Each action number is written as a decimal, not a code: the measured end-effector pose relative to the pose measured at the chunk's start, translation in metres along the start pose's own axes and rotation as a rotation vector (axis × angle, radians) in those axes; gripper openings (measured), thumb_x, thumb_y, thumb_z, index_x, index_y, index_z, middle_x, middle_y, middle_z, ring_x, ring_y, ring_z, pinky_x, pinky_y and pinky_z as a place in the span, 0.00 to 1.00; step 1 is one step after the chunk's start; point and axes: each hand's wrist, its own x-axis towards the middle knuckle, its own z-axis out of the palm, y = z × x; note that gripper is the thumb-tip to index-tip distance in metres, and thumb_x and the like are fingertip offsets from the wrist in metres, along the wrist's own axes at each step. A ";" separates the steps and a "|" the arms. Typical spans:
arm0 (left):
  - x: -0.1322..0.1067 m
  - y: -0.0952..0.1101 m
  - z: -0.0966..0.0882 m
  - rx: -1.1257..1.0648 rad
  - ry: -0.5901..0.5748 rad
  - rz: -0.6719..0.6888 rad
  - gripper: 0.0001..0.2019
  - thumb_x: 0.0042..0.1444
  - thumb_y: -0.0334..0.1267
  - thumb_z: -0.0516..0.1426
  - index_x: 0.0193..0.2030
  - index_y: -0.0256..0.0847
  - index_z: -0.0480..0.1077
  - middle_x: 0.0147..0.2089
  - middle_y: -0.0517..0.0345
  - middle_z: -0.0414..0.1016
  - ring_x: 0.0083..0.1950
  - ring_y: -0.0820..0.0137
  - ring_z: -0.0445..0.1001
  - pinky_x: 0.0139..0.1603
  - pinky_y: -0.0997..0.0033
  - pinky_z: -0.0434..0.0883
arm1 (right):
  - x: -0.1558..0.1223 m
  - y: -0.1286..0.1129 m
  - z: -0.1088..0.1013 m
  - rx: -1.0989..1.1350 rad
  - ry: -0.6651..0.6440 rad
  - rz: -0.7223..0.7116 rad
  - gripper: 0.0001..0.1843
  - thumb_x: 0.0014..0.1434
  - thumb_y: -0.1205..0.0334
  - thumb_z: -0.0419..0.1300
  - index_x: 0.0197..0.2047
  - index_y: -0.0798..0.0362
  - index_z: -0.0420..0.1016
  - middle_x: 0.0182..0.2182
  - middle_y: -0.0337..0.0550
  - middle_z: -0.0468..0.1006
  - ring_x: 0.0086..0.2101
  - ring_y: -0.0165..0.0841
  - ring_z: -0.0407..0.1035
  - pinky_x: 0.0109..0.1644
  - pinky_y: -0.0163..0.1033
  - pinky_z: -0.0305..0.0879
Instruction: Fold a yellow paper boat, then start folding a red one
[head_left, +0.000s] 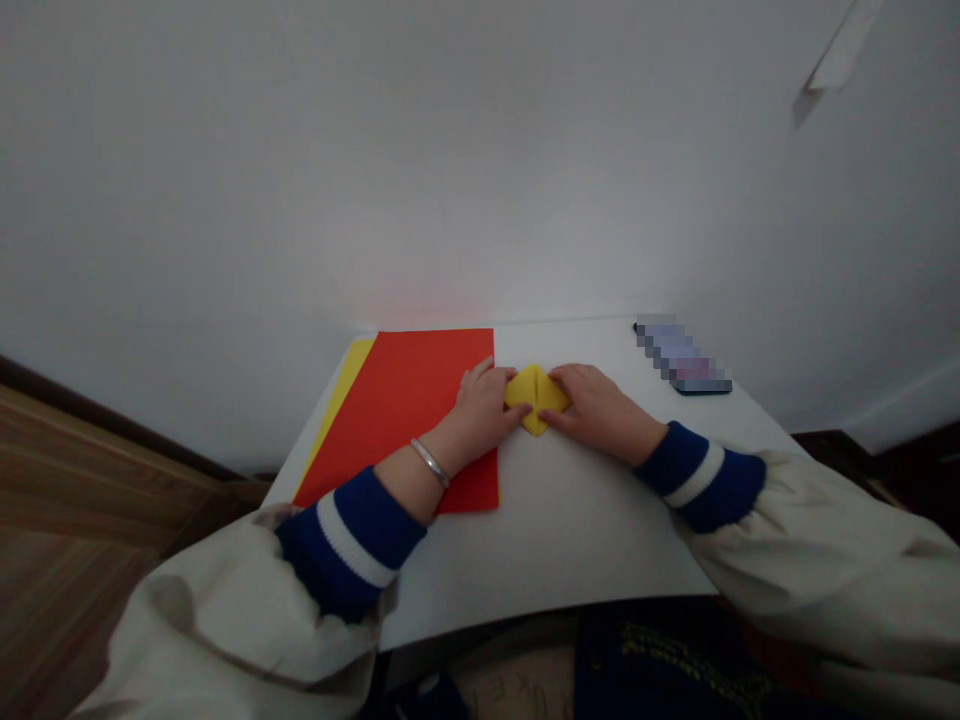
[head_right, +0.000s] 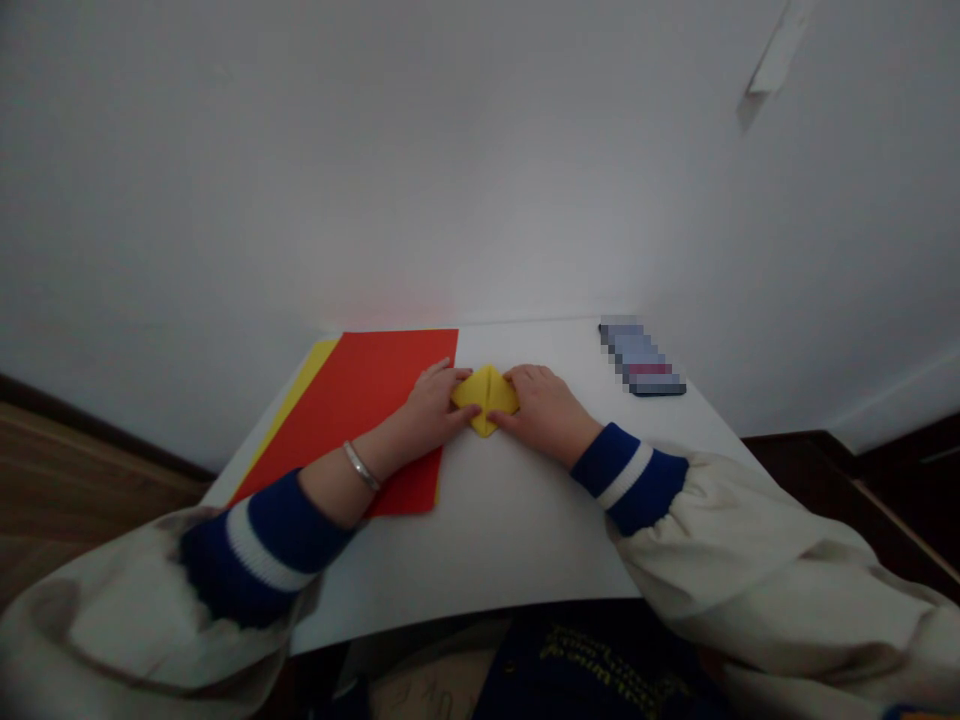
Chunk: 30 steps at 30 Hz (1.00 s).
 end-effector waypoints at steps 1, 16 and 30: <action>0.001 0.002 -0.002 -0.069 0.029 -0.014 0.19 0.57 0.40 0.57 0.54 0.35 0.66 0.55 0.45 0.70 0.61 0.58 0.64 0.62 0.56 0.62 | 0.000 0.001 0.000 0.054 0.009 0.022 0.25 0.56 0.54 0.61 0.52 0.62 0.69 0.48 0.56 0.74 0.48 0.42 0.67 0.55 0.46 0.62; -0.004 0.001 -0.016 -0.441 0.172 0.053 0.16 0.63 0.43 0.48 0.42 0.37 0.73 0.37 0.55 0.77 0.37 0.68 0.73 0.40 0.70 0.69 | 0.005 0.006 -0.002 0.645 0.247 0.212 0.10 0.57 0.54 0.57 0.32 0.53 0.71 0.26 0.39 0.73 0.26 0.30 0.66 0.30 0.37 0.64; -0.001 -0.001 -0.017 -0.613 0.209 -0.071 0.12 0.58 0.43 0.53 0.34 0.36 0.73 0.33 0.56 0.78 0.37 0.66 0.75 0.37 0.70 0.70 | 0.008 0.007 0.001 1.034 0.151 0.372 0.14 0.50 0.51 0.64 0.29 0.53 0.69 0.25 0.41 0.77 0.26 0.29 0.72 0.34 0.38 0.72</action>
